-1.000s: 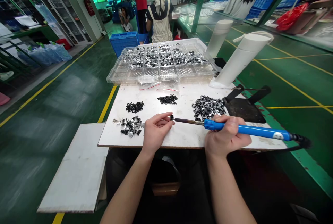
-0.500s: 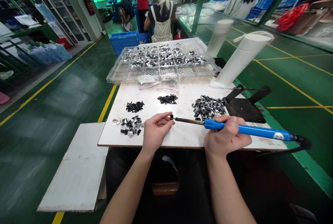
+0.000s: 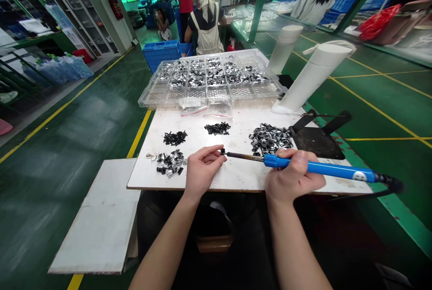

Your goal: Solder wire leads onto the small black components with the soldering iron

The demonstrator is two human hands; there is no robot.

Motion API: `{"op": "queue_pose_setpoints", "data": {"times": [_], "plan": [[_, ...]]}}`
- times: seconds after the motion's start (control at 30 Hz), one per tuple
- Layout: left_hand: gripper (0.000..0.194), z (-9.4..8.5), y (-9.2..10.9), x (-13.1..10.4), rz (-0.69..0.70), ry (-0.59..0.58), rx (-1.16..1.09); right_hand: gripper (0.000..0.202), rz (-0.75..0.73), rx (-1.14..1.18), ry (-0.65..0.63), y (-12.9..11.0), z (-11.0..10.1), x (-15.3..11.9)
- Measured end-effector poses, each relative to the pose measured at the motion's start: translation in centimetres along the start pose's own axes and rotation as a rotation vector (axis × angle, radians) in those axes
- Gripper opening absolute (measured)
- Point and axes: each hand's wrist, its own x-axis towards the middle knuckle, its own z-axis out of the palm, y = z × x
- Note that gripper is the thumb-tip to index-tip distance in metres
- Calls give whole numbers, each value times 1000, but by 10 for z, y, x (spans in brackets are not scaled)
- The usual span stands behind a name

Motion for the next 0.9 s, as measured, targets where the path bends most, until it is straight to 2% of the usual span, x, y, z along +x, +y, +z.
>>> {"op": "queue_pose_setpoints", "data": {"times": [0.3,0.43,0.57,0.67,0.9], "plan": [[28,0,-4,1,33,4,-1,29,-30,76,56,1,-1,4],[27,2,-7,2,63,2,30,26,-155,110,69,-5,-1,5],[27,3,-8,2,86,-8,47,21,-272,74,6,-11,-1,1],[27,3,-8,2,95,-7,52,19,-280,83,-39,-13,-2,-1],[27,3,-8,2,98,-5,57,20,-277,61,-39,-11,-3,-3]]}}
